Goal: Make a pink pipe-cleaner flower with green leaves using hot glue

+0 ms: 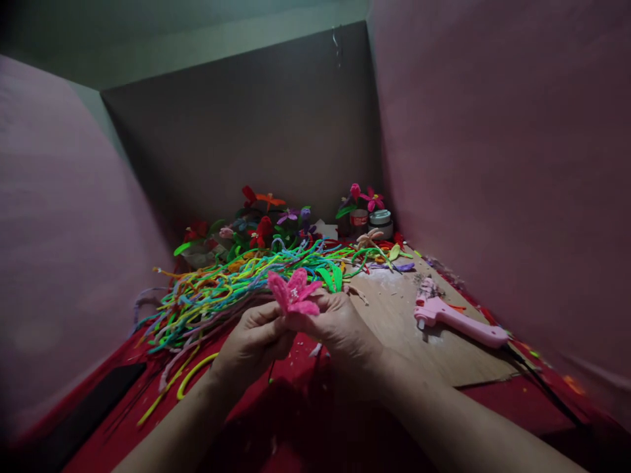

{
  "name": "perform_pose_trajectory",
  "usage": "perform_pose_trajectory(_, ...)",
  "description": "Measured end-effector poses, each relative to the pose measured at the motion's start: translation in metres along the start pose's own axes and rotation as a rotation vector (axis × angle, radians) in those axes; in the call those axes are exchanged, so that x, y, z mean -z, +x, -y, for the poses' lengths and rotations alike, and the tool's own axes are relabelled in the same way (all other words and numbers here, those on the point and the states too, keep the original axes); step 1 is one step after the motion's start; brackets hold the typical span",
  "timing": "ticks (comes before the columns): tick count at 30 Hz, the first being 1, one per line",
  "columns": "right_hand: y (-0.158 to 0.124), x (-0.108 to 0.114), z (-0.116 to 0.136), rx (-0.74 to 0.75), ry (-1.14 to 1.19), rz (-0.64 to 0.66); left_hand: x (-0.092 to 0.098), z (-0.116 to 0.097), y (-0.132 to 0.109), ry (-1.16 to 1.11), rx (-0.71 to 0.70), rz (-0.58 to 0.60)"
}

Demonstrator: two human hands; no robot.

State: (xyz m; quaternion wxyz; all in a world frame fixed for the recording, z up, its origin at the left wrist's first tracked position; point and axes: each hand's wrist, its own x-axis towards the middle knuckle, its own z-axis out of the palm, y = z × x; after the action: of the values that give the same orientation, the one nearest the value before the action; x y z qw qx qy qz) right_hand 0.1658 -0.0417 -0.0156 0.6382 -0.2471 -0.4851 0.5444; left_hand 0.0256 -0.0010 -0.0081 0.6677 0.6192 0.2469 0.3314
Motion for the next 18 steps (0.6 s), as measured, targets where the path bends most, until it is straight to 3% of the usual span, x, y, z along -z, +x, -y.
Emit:
perform_pose_trajectory(4, -0.004, -0.005, 0.007, -0.035, -0.024, 0.03, 0.004, 0.006, 0.0, -0.123, 0.047, 0.096)
perform_pose_trajectory(10, -0.005, -0.009, -0.004, 0.045, 0.008, -0.082, 0.007, 0.006, 0.003, -0.139, 0.056, 0.165)
perform_pose_trajectory(12, -0.004, -0.006, -0.007, 0.039, -0.001, -0.119, 0.004, -0.002, 0.002, 0.037, -0.017, 0.091)
perform_pose_trajectory(15, -0.003, -0.004, -0.004, 0.016, 0.003, -0.159, 0.0, -0.017, -0.002, 0.35, -0.228, -0.175)
perform_pose_trajectory(18, -0.004, -0.009, 0.004, 0.04, -0.002, -0.152, -0.002, -0.033, -0.009, 0.466, -0.468, -0.385)
